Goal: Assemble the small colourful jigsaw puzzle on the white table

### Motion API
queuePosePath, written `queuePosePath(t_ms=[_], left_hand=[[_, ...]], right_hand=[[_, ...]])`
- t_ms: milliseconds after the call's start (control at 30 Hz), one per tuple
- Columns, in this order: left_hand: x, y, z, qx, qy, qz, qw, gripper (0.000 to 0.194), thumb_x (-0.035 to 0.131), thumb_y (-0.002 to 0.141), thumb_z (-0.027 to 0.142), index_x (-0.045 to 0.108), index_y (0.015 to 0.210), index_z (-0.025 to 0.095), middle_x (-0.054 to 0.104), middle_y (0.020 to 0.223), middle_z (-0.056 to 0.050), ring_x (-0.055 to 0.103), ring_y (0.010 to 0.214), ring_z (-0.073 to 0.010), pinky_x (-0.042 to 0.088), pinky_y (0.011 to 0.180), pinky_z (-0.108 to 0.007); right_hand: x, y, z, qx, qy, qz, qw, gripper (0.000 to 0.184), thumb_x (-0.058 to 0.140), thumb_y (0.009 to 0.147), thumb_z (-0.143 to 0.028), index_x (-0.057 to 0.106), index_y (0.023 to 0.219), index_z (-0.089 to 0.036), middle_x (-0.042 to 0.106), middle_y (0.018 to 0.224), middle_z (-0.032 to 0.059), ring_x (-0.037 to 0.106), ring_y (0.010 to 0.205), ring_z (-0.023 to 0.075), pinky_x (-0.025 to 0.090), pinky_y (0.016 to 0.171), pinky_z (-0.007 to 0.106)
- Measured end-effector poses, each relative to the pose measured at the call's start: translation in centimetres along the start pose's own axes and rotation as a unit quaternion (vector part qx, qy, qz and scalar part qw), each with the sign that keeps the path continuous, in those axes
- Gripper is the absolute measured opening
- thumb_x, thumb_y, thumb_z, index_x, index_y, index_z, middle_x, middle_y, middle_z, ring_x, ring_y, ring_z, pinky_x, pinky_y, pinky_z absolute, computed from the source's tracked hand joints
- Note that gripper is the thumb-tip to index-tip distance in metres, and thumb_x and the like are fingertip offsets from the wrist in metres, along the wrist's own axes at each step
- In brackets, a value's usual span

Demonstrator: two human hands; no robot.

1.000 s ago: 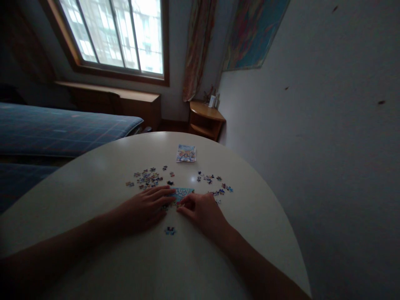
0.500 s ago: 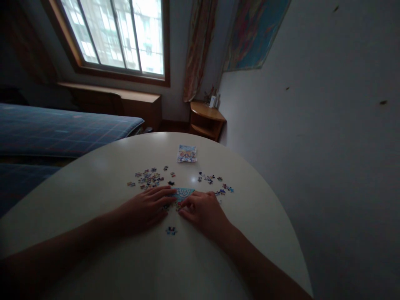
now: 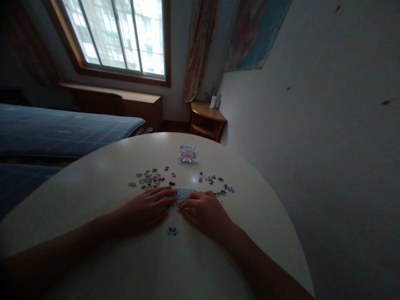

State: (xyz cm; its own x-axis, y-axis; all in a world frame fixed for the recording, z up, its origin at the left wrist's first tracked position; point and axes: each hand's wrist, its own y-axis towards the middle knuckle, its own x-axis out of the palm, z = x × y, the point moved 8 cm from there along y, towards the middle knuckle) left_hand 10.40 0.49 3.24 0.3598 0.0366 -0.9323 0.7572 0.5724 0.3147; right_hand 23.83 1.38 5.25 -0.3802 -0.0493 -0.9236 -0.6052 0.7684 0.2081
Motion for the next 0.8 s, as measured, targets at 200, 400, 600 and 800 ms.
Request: queuePosePath(t_ms=[200,400,600,800], left_hand=[[0.0,0.1,0.0,-0.002,0.010,-0.005,1.000,0.038,0.050,0.094,0.023,0.051,0.132,0.020,0.052,0.143,-0.010,0.044,0.135,-0.0286,0.042,0.110,-0.049],[0.2,0.0,0.0,0.001,0.017,-0.015,1.000,0.042,0.051,0.095,0.024,0.049,0.136,0.020,0.049,0.145,-0.009,0.043,0.136,-0.0284,0.041,0.111,-0.049],[0.3,0.0,-0.1,-0.004,0.018,-0.020,1.000,0.039,0.050,0.095,0.024,0.050,0.134,0.019,0.050,0.145,-0.010,0.042,0.137,-0.0280,0.040,0.112,-0.048],[0.1,0.1,0.0,-0.006,0.000,-0.011,1.000,0.038,0.050,0.095,0.025,0.051,0.133,0.020,0.051,0.144,-0.010,0.043,0.137,-0.0279,0.040,0.112,-0.048]], right_hand=[[-0.3,0.0,-0.7,-0.004,-0.017,-0.015,1.000,0.011,0.064,0.088,-0.021,0.073,0.091,-0.026,0.074,0.093,0.0023,0.067,0.081,0.0174,0.042,0.084,0.036],[-0.1,-0.9,-2.9,-0.013,0.045,-0.088,0.995,0.016,0.076,0.079,-0.036,0.069,0.086,-0.023,0.071,0.088,0.0002,0.065,0.081,0.0167,0.041,0.082,0.034],[0.6,-1.0,-2.8,0.021,0.048,-0.120,0.991,0.009,0.076,0.077,-0.027,0.070,0.084,-0.023,0.070,0.087,-0.0001,0.064,0.081,0.0162,0.041,0.081,0.032],[0.0,-1.1,-1.1,0.040,0.067,-0.117,0.990,0.008,0.075,0.079,-0.028,0.071,0.082,-0.023,0.069,0.083,-0.0012,0.063,0.075,0.0140,0.038,0.092,0.038]])
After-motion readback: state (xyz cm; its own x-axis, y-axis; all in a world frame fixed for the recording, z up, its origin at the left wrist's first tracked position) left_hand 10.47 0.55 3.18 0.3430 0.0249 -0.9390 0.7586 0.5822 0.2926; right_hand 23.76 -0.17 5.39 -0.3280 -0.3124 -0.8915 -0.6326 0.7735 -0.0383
